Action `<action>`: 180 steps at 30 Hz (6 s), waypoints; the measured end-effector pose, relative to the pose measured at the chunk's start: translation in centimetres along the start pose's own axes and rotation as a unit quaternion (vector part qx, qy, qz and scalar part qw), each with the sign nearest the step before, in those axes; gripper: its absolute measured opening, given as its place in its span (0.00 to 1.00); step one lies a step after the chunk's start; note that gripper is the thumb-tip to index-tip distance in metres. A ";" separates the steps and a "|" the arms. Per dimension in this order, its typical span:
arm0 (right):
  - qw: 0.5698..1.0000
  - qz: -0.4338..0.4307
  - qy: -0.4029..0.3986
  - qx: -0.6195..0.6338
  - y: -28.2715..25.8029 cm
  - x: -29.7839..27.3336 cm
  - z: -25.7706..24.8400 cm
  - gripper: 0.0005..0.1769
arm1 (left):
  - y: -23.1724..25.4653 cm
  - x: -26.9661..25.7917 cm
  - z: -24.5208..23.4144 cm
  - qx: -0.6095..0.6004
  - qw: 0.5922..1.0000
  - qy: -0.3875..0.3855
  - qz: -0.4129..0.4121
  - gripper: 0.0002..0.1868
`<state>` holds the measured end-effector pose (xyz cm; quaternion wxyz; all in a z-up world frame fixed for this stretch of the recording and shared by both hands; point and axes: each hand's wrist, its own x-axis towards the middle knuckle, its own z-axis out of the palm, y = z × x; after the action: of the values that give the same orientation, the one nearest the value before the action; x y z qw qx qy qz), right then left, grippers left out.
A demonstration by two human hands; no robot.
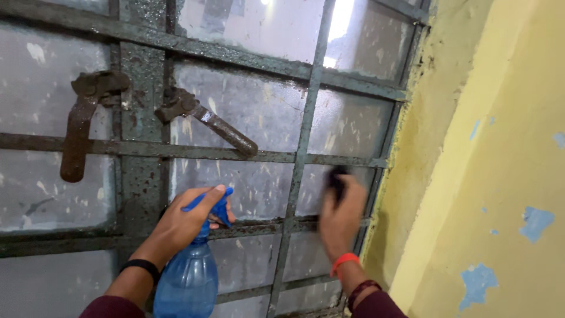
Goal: The person sprays a cleaning solution onto a multi-pane window and wipes each pane with a black cloth. The person works systematically across the window surface, spraying and wiping repeatedly to remove dirt and residue.
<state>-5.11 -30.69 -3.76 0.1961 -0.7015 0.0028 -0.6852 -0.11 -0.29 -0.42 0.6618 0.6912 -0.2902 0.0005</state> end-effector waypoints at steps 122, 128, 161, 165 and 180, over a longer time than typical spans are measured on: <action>0.993 0.081 -0.026 0.082 3.5 -1.2 -0.3 0.19 | 2.6 -0.5 11.6 0.244 0.969 0.009 -0.036 0.30; 0.992 0.072 -0.030 0.095 3.5 -1.4 -0.4 0.19 | 3.2 -0.3 9.3 0.171 0.985 -0.024 -0.010 0.28; 0.991 0.108 -0.008 -0.076 2.8 1.1 -6.8 0.18 | 1.4 1.8 4.6 -0.108 0.979 -0.137 -0.102 0.27; 0.999 -0.007 -0.035 -0.025 3.1 1.4 -5.0 0.19 | 0.8 2.0 4.6 -0.123 0.979 -0.140 -0.086 0.26; 0.980 -0.122 -0.148 -0.053 0.4 1.9 -3.5 0.30 | 1.1 1.5 4.6 -0.116 0.981 -0.129 -0.089 0.26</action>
<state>-8.29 -32.55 -2.06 0.0722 -0.7997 -0.0756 -0.5912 -1.11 -5.04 0.62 0.6918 0.6272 -0.3087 -0.1811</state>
